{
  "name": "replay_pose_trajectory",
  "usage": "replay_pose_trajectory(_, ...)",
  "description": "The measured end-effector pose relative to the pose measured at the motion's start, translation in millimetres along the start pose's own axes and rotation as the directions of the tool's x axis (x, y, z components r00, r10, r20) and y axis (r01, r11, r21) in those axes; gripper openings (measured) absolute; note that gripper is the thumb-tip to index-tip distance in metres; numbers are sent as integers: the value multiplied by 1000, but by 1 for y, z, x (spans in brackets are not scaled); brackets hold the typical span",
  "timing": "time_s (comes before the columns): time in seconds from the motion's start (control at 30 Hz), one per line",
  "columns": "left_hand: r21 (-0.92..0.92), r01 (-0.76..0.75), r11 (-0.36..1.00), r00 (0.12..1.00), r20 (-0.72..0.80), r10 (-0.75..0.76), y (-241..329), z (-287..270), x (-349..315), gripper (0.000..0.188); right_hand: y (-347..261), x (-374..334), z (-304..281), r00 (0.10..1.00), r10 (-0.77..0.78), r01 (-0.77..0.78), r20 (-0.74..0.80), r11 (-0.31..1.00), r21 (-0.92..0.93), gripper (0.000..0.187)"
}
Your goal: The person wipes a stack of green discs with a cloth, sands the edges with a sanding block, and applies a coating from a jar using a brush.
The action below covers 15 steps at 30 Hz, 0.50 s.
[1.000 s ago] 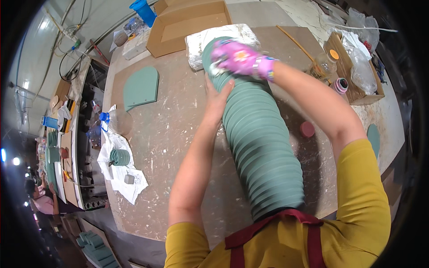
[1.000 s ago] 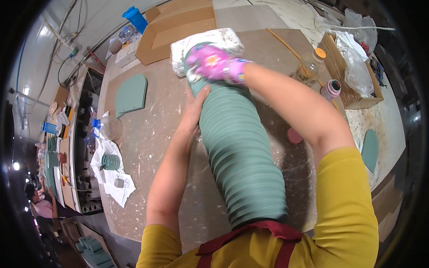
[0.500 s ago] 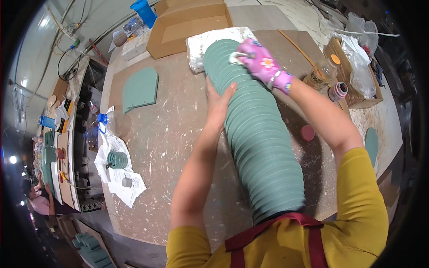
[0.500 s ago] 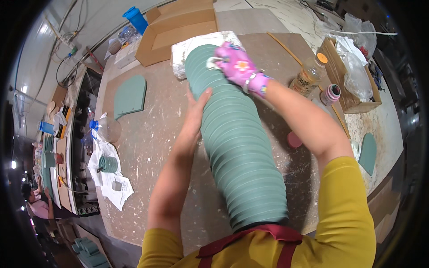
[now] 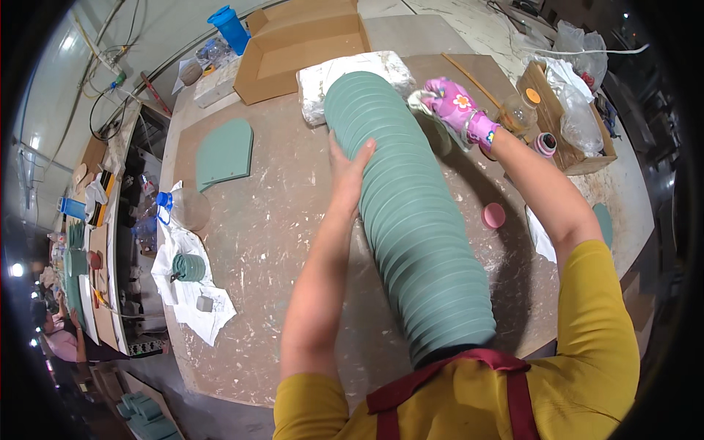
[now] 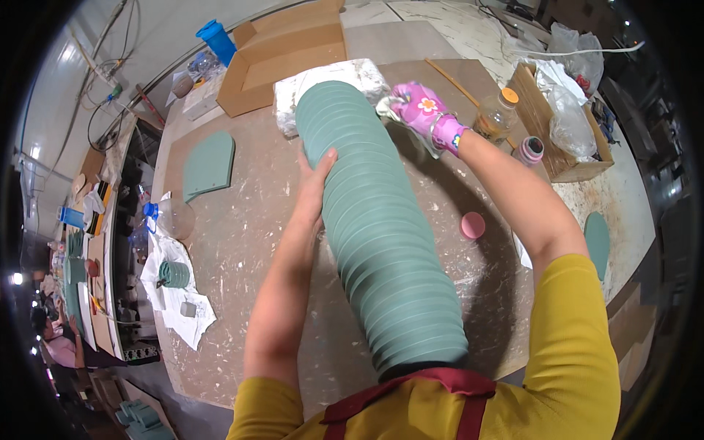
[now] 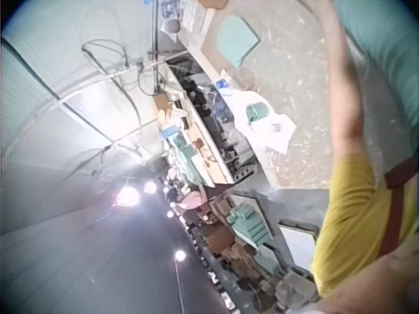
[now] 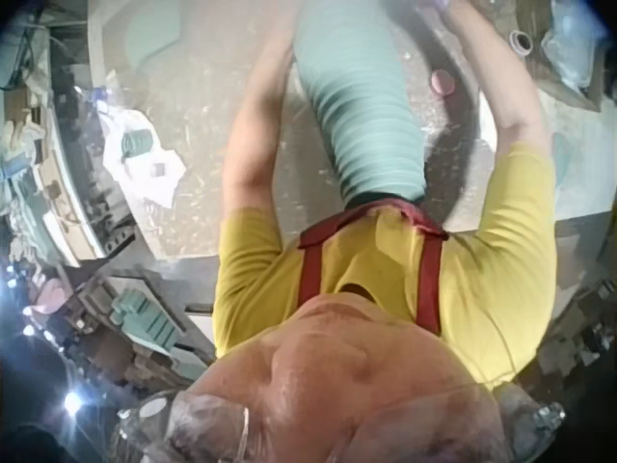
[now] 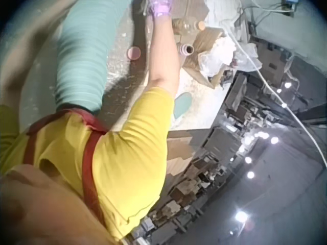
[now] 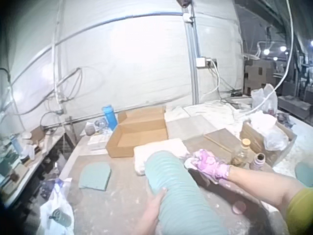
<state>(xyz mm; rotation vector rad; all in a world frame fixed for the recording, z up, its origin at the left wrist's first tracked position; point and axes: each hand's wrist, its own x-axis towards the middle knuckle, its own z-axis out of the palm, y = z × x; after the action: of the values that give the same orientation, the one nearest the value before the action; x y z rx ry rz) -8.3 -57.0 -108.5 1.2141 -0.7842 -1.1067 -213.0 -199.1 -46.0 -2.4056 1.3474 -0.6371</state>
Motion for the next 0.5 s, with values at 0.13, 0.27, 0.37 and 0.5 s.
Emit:
replay_pose_trajectory(0.13, 26, 18, 1000, 1000, -5, -18, 4, -3, -5, 103, -72, 11, 19, 888, -456, 459, -52, 883, 98, 26)
replay_pose_trajectory(0.27, 0, -19, 1000, 999, 43, 19, -1, -5, -1, 105, -74, 16, 38, 907, -421, 421, -8, 907, 3, 26)
replay_pose_trajectory(0.37, 20, -17, 1000, 1000, 12, 17, -3, -5, 1, 105, -19, 2, 43, 920, -347, 376, -182, 912, 165, 26)
replay_pose_trajectory(0.5, 76, -15, 997, 999, -46, 19, -9, -5, 0, 102, -20, 12, 6, 994, -105, 106, -41, 994, 22, 26)
